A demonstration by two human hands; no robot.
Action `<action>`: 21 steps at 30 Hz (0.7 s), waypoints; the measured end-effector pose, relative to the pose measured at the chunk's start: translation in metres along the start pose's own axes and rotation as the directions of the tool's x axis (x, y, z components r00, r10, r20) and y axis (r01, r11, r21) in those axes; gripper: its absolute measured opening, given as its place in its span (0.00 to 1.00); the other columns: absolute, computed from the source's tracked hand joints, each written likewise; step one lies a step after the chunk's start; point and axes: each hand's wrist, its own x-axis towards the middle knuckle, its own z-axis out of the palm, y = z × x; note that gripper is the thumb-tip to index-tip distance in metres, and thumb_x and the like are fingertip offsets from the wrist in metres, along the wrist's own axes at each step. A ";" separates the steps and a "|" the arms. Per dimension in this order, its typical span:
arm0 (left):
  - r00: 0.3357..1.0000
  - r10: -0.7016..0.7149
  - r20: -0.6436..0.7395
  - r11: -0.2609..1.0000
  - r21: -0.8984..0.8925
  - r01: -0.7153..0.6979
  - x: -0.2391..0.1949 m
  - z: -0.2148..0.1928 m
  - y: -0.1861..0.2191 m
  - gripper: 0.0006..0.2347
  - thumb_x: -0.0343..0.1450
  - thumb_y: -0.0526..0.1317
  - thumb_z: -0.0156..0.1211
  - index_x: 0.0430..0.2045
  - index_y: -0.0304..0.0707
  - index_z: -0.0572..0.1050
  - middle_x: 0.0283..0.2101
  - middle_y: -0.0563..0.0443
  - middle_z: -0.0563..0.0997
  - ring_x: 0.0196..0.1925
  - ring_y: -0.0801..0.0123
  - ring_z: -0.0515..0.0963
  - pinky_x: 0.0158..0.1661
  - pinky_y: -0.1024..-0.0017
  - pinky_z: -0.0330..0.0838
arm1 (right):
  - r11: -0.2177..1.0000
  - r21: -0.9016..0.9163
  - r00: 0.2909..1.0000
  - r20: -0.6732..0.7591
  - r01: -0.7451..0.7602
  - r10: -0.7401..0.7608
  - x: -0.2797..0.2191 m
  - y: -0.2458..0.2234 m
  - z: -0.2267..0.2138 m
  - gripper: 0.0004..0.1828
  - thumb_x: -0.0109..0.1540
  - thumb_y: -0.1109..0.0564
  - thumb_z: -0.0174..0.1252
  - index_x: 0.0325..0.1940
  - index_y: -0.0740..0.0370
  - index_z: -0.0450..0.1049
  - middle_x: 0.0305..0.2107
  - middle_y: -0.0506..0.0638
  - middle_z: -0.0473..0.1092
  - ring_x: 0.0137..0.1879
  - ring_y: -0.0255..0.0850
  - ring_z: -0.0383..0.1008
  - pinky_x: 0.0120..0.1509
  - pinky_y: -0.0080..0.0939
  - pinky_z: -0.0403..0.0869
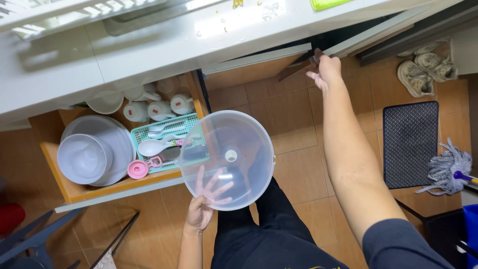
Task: The person organizes kitchenware by placing cups, bowls, and a plastic container into a drawer and a cabinet. They then gather cutlery from a dish rack, place it into the drawer, and wipe the sink area with a green cloth.
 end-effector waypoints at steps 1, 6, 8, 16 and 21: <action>1.000 -0.006 -0.001 1.000 0.001 0.006 0.003 0.000 0.001 0.48 0.56 0.30 0.47 0.75 0.61 0.36 0.75 0.31 0.51 0.68 0.25 0.64 0.53 0.38 0.73 | 1.000 0.005 0.996 0.087 0.003 -0.004 0.007 0.002 -0.001 0.16 0.69 0.58 0.57 0.59 0.64 0.68 0.47 0.54 0.65 0.46 0.47 0.67 0.53 0.71 0.74; 0.999 -0.037 -0.032 0.999 0.003 0.037 0.005 0.007 0.003 0.47 0.56 0.31 0.47 0.75 0.60 0.36 0.75 0.31 0.51 0.68 0.26 0.64 0.54 0.37 0.73 | 0.985 0.170 0.987 0.160 -0.022 -0.006 0.020 0.004 0.016 0.23 0.67 0.65 0.45 0.67 0.66 0.64 0.59 0.63 0.65 0.53 0.58 0.70 0.60 0.66 0.79; 0.998 -0.054 -0.041 0.999 0.002 0.054 0.004 0.006 0.003 0.48 0.55 0.30 0.46 0.74 0.62 0.36 0.75 0.32 0.51 0.67 0.25 0.65 0.53 0.38 0.74 | 0.936 0.352 0.992 0.121 -0.020 -0.024 0.017 -0.001 0.027 0.24 0.65 0.65 0.34 0.66 0.58 0.57 0.60 0.55 0.60 0.62 0.54 0.67 0.58 0.66 0.77; 0.999 -0.020 -0.029 1.000 0.013 0.020 -0.008 0.000 0.014 0.48 0.56 0.30 0.46 0.75 0.60 0.35 0.76 0.31 0.51 0.68 0.25 0.65 0.52 0.40 0.75 | 0.962 0.275 0.998 0.060 -0.003 -0.014 -0.038 -0.030 0.025 0.20 0.66 0.63 0.49 0.63 0.68 0.63 0.58 0.63 0.64 0.58 0.60 0.69 0.54 0.67 0.80; 0.998 -0.032 -0.049 0.999 0.003 0.033 -0.005 -0.010 0.011 0.48 0.55 0.29 0.46 0.74 0.59 0.35 0.75 0.29 0.51 0.67 0.25 0.66 0.51 0.39 0.75 | 0.968 -0.251 0.950 -0.306 -0.013 -0.067 -0.042 -0.020 0.040 0.25 0.61 0.55 0.64 0.58 0.60 0.63 0.51 0.54 0.68 0.49 0.52 0.72 0.54 0.54 0.75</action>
